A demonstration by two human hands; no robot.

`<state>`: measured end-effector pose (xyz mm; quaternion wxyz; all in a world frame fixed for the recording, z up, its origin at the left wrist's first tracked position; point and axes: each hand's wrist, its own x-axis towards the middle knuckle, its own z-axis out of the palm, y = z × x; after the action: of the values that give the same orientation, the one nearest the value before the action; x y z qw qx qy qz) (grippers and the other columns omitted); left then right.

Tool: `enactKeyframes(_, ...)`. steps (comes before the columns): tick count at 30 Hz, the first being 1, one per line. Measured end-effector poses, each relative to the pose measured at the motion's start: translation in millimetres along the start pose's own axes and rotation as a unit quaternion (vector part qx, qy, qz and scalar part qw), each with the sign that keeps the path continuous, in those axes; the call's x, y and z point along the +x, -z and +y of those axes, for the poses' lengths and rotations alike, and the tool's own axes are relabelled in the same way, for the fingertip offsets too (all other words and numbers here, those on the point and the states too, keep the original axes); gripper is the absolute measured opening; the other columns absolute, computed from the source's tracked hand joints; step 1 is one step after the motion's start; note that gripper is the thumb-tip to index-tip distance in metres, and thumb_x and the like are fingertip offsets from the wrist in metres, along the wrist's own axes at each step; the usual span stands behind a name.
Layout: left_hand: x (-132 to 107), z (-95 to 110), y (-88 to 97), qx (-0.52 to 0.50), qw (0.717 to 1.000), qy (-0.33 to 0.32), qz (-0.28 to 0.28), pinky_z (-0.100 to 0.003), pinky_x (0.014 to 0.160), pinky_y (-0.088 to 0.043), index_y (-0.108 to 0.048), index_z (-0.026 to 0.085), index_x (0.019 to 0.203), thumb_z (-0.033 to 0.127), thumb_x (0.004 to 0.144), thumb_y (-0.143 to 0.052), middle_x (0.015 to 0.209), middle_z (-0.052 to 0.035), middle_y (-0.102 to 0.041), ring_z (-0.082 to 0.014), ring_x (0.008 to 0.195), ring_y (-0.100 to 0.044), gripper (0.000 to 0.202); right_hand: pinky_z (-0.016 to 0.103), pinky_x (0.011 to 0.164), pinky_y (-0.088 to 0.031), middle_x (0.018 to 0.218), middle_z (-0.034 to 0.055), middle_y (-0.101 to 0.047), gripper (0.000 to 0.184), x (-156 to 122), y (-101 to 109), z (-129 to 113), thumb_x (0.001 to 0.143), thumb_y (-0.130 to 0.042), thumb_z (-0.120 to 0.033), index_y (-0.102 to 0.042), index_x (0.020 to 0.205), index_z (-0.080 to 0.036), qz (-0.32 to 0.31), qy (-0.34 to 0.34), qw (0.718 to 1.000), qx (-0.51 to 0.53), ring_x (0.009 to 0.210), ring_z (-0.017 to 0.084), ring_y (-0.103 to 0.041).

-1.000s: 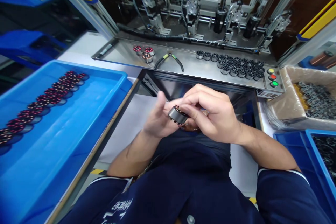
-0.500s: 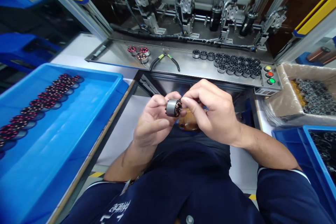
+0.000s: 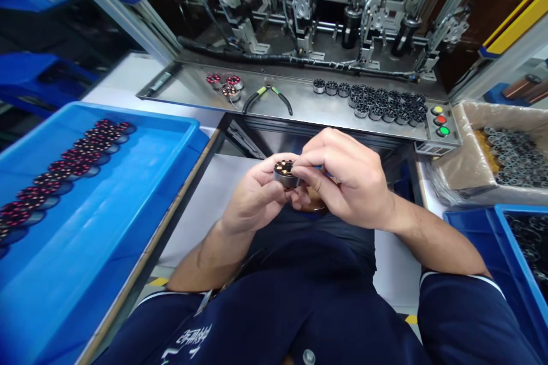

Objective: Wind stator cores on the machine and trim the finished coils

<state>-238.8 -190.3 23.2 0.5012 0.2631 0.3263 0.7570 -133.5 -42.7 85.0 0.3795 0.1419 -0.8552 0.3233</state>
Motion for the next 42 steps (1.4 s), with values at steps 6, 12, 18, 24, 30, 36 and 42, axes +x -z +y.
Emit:
enactKeyframes(6, 4.5, -12.4, 7.1, 0.051, 0.987, -0.138, 0.059, -0.025, 0.084, -0.060, -0.064, 0.023, 0.112, 0.027, 0.073, -0.088, 0.103, -0.0025, -0.079, -0.0179, 0.096, -0.076, 0.046, 0.028, 0.060, -0.048, 0.077, 0.0026, -0.066, 0.010, -16.4, -18.0, -18.3, 0.089, -0.066, -0.011, -0.068, 0.084, -0.020, 0.095, -0.156, 0.982, 0.035, 0.069, 0.014, -0.061)
enactKeyframes(12, 8.6, -12.5, 14.6, 0.083, 0.984, -0.155, 0.035, -0.030, 0.083, -0.060, -0.063, 0.025, 0.113, 0.034, 0.073, -0.087, 0.101, -0.0038, -0.078, -0.0198, 0.095, -0.075, 0.048, 0.028, 0.063, -0.050, 0.074, 0.0011, -0.065, 0.013, -30.2, -43.0, -21.7, 0.089, -0.070, -0.025, -0.068, 0.077, -0.019, 0.109, -0.298, 0.921, 0.227, 0.068, 0.014, -0.059)
enactKeyframes(18, 11.5, -9.8, 21.5, 0.122, 0.976, -0.178, 0.003, -0.036, 0.090, -0.059, -0.064, 0.026, 0.115, 0.035, 0.075, -0.085, 0.105, -0.0049, -0.078, -0.0218, 0.101, -0.074, 0.047, 0.033, 0.072, -0.053, 0.074, 0.0021, -0.067, 0.022, -41.8, -50.2, -4.2, 0.084, -0.076, -0.040, -0.072, 0.076, -0.021, 0.085, -0.346, 0.877, 0.322, 0.074, 0.018, -0.061)
enactKeyframes(24, 21.2, 8.1, 33.2, 0.288, 0.912, -0.262, -0.126, -0.047, 0.111, -0.046, -0.069, 0.028, 0.117, 0.019, 0.070, -0.088, 0.110, -0.0055, -0.077, -0.0260, 0.124, -0.064, 0.051, 0.040, 0.093, -0.053, 0.095, 0.0061, -0.073, 0.040, -50.1, -41.9, 19.9, 0.077, -0.079, -0.055, -0.077, 0.099, -0.022, 0.012, -0.389, 0.746, 0.540, 0.090, 0.022, -0.068)
enactKeyframes(30, 27.4, 15.9, 31.6, 0.354, 0.874, -0.266, -0.201, -0.051, 0.117, -0.040, -0.068, 0.029, 0.123, 0.026, 0.073, -0.086, 0.126, -0.0097, -0.071, -0.0283, 0.133, -0.056, 0.053, 0.035, 0.090, -0.054, 0.096, 0.0056, -0.072, 0.049, -52.0, -54.3, 28.6, 0.068, -0.087, -0.048, -0.074, 0.104, -0.018, -0.061, -0.380, 0.684, 0.619, 0.091, 0.020, -0.068)
enactKeyframes(36, 8.1, 8.5, 29.9, 0.378, 0.873, -0.299, 0.075, -0.033, 0.106, -0.048, -0.064, 0.027, 0.131, 0.039, 0.059, -0.094, 0.132, -0.0103, -0.065, -0.0250, 0.125, -0.060, 0.079, 0.035, 0.082, -0.056, 0.102, 0.0054, -0.068, 0.045, -57.2, -57.4, 22.1, 0.068, -0.090, -0.037, -0.070, 0.105, -0.022, 0.097, -0.319, 0.843, 0.422, 0.090, 0.020, -0.065)
enactKeyframes(42, -5.4, -3.6, 12.0, 0.304, 0.942, -0.119, 0.074, -0.029, 0.086, -0.059, -0.072, 0.018, 0.118, 0.036, 0.071, -0.087, 0.109, -0.0098, -0.078, -0.0203, 0.092, -0.074, 0.053, 0.046, 0.093, -0.053, 0.112, 0.0089, -0.067, 0.043, -57.4, -54.3, 20.2, 0.080, -0.077, -0.017, -0.067, 0.121, -0.026, 0.150, -0.112, 0.973, 0.138, 0.105, 0.026, -0.063)
